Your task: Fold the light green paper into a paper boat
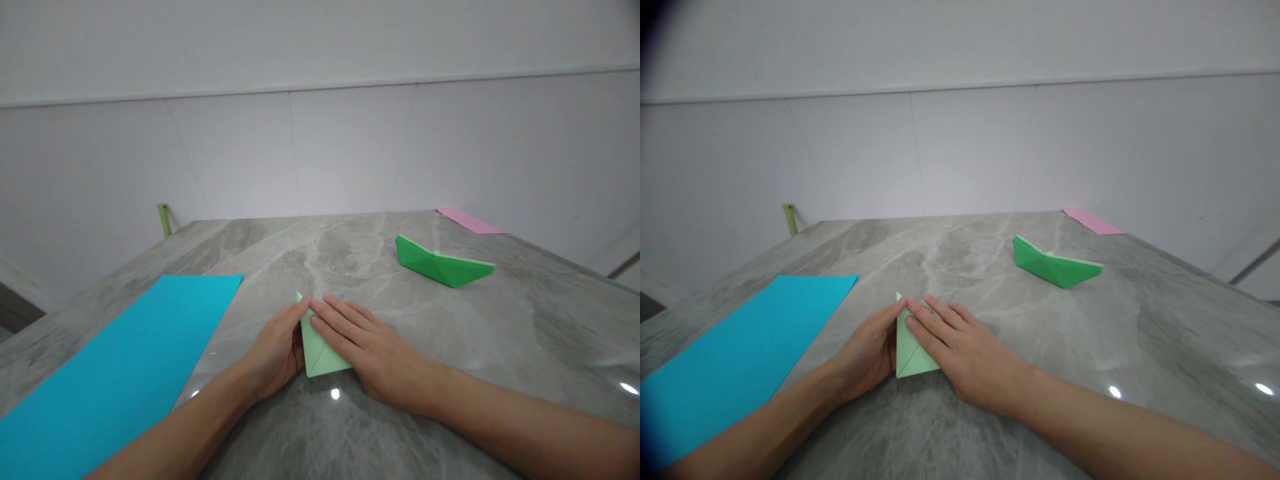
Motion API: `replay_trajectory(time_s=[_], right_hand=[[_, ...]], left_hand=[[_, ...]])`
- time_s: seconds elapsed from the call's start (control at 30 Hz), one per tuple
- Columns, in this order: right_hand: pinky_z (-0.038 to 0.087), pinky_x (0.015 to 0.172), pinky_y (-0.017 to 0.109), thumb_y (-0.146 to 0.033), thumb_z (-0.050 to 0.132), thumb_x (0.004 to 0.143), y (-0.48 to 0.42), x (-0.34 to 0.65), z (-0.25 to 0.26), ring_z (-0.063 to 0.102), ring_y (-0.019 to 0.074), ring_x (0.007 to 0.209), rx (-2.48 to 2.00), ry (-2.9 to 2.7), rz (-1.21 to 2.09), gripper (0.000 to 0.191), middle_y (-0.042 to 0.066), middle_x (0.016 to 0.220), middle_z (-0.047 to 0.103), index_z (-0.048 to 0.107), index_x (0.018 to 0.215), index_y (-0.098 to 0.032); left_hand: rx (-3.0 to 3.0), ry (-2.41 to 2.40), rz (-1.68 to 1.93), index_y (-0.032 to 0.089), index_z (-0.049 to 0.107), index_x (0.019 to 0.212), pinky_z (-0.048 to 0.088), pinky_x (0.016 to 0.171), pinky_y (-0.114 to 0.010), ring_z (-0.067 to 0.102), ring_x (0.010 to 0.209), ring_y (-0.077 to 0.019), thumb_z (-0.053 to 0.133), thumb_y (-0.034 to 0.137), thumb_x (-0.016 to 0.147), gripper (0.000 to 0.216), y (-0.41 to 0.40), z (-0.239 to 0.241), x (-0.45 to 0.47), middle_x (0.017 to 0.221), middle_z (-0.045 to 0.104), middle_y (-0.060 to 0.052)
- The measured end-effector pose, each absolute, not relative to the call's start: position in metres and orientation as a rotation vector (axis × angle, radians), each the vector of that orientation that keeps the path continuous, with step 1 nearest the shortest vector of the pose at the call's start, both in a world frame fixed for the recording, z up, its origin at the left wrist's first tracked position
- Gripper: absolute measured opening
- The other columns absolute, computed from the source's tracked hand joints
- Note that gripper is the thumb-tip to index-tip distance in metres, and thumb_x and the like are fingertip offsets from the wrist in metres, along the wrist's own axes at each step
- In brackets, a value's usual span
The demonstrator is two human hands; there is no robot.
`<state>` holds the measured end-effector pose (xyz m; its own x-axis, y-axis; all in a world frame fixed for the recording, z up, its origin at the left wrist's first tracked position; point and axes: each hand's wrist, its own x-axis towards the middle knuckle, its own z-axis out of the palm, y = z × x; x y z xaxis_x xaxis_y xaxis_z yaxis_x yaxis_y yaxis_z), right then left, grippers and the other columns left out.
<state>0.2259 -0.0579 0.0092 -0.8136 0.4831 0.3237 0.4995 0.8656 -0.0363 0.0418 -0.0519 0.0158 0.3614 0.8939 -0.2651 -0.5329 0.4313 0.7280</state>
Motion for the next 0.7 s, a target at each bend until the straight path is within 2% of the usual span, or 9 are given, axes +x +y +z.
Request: replay_trajectory(time_s=[0.23,0.37,0.57,0.7], right_hand=[[0.025,0.112,0.052,0.003,0.039,0.074,-0.0583,0.2263,0.0085,0.001,0.0256,0.143,-0.745,-2.726,-0.071,0.080,0.008,0.156,0.011,0.017,0.148,-0.014],[0.025,0.112,0.052,0.003,0.039,0.074,-0.0582,0.2253,0.0080,0.001,0.0266,0.143,-0.759,-2.735,-0.077,0.079,0.007,0.157,0.009,0.017,0.148,-0.015],[0.023,0.112,0.052,0.001,0.039,0.077,-0.0583,0.2252,0.0079,0.000,0.0273,0.143,-0.760,-2.745,-0.056,0.078,0.007,0.157,0.011,0.014,0.149,-0.015],[0.024,0.112,0.052,-0.008,0.049,0.082,-0.0603,0.2252,0.0121,0.001,0.0286,0.143,-0.753,-2.723,0.009,0.073,0.007,0.156,0.013,0.020,0.148,-0.019]], left_hand=[[0.546,0.675,0.986,0.007,0.056,0.118,0.050,0.088,-0.036,0.065,0.098,-0.0252,0.046,0.030,0.094,0.035,-0.0532,0.0229,0.0445,0.108,0.067,-0.017],[0.548,0.690,0.989,0.007,0.059,0.114,0.051,0.086,-0.035,0.065,0.097,-0.0242,0.043,0.029,0.095,0.033,-0.0525,0.0223,0.0449,0.105,0.068,-0.016],[0.685,0.718,1.003,0.008,0.065,0.095,0.052,0.081,-0.033,0.067,0.090,-0.0233,0.058,0.026,0.088,0.021,-0.0547,0.0208,0.0428,0.093,0.071,-0.014],[0.858,0.650,0.873,0.011,0.066,0.097,0.052,0.076,-0.032,0.068,0.083,-0.0234,0.073,0.018,0.075,0.024,-0.0562,0.0196,0.0370,0.088,0.072,-0.011]])
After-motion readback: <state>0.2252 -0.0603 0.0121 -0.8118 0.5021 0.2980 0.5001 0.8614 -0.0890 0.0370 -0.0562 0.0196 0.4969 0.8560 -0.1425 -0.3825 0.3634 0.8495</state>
